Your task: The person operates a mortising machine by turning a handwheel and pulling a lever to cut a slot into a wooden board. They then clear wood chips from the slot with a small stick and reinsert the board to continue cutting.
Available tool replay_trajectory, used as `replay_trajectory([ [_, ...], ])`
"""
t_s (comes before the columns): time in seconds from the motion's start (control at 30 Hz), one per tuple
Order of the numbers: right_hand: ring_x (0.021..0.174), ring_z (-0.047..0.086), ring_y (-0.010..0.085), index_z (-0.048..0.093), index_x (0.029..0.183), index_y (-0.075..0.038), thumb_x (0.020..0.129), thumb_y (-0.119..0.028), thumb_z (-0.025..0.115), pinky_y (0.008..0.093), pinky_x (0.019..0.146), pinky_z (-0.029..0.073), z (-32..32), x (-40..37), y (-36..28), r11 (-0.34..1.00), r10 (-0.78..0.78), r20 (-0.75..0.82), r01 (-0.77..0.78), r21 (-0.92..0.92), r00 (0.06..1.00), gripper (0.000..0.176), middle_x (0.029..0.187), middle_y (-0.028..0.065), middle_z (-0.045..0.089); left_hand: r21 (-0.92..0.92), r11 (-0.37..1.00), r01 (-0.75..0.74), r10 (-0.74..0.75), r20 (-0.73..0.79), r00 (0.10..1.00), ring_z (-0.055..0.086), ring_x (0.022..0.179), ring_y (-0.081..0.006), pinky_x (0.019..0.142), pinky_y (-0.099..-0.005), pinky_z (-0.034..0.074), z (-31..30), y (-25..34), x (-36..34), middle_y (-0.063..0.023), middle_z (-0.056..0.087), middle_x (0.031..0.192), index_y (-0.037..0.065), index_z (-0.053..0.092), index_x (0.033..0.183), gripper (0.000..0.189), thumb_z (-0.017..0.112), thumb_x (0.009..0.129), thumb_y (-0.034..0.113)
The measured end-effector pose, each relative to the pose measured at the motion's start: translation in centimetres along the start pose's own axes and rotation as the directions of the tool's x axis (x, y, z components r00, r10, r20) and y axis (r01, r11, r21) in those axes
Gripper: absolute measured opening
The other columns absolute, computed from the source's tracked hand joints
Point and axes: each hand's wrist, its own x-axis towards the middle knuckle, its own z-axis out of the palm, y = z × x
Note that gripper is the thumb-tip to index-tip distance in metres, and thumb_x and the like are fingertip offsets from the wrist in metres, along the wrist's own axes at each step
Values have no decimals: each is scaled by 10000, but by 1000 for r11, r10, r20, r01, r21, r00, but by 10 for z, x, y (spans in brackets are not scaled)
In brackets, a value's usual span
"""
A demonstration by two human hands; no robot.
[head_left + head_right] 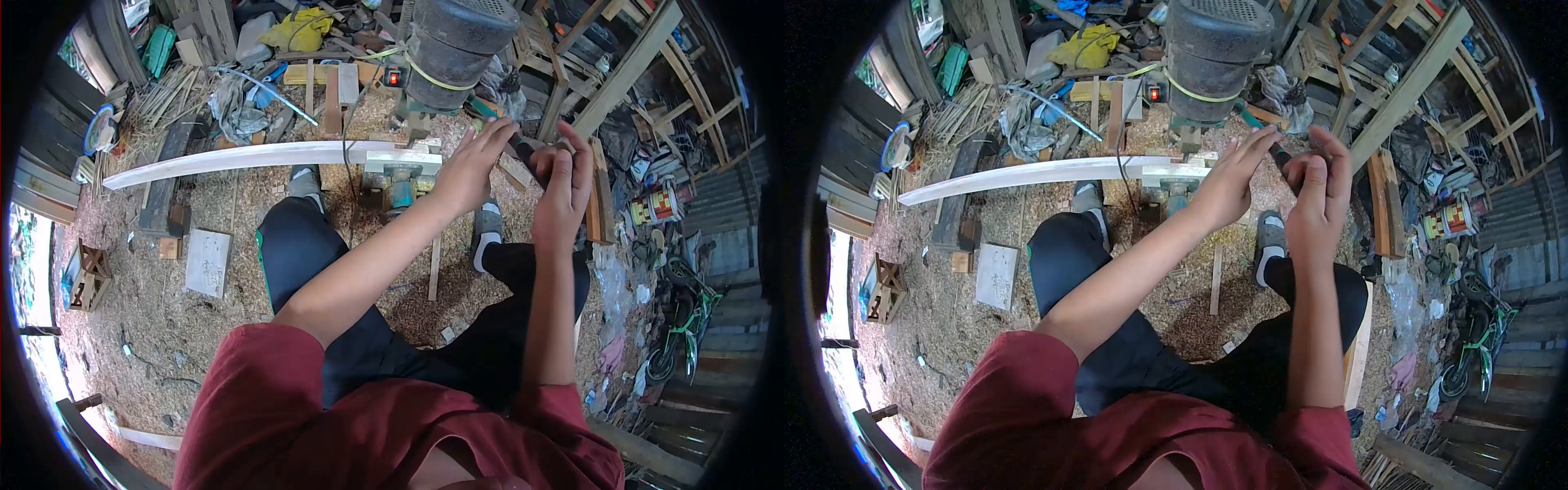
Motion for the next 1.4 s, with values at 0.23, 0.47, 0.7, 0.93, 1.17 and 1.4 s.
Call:
replay_trajectory([
  [0.23,864,629,163,551,1455,-31,1111,-245,593,322,796,535,-31,39,-59,580,813,288,-749,-322,506,407,1114,78,610,-156,985,-74,62,-82,995,347,1591,-395,1297,-564,286,6,-19,-6,-180,398,1703,107,341,1679,1001,511,751,-226],
  [0.47,664,597,173,615,1053,-20,1027,-160,618,328,539,495,0,93,-31,166,986,98,-765,-622,135,142,885,72,656,17,998,65,-65,25,998,369,1575,-388,1298,-523,306,-6,-35,-21,-210,373,1716,75,363,1672,963,526,762,-198],
  [0.7,484,429,109,519,859,-140,1058,-333,684,300,415,343,6,82,-20,77,995,92,-812,-578,29,322,662,-39,473,127,947,293,-314,199,928,355,1588,-391,1303,-479,322,-8,-42,-70,-237,372,1709,-28,451,1590,824,578,787,-159],
  [0.93,464,446,121,535,910,-70,1047,-293,724,335,398,356,-5,10,4,287,958,102,-852,-439,270,323,659,-3,498,43,955,293,-296,182,938,390,1570,-377,1284,-444,372,-15,-36,-92,-191,400,1706,9,462,1597,845,585,779,-165],
  [1.17,426,444,112,553,895,-78,1057,-299,716,330,377,346,-7,-51,48,399,914,89,-836,-377,396,319,633,-22,495,-232,926,296,-317,-55,947,518,1450,-422,1206,-436,450,-3,-34,-77,-226,545,1569,13,557,1506,678,509,850,-150],
  [1.4,497,433,75,570,857,-79,1050,-261,731,325,465,334,-16,-127,148,590,782,88,-686,-425,618,310,621,-50,493,-485,796,363,-547,-319,774,684,1077,-337,968,-423,523,22,-28,-85,-196,666,1111,-15,608,1191,250,496,979,-87],
])
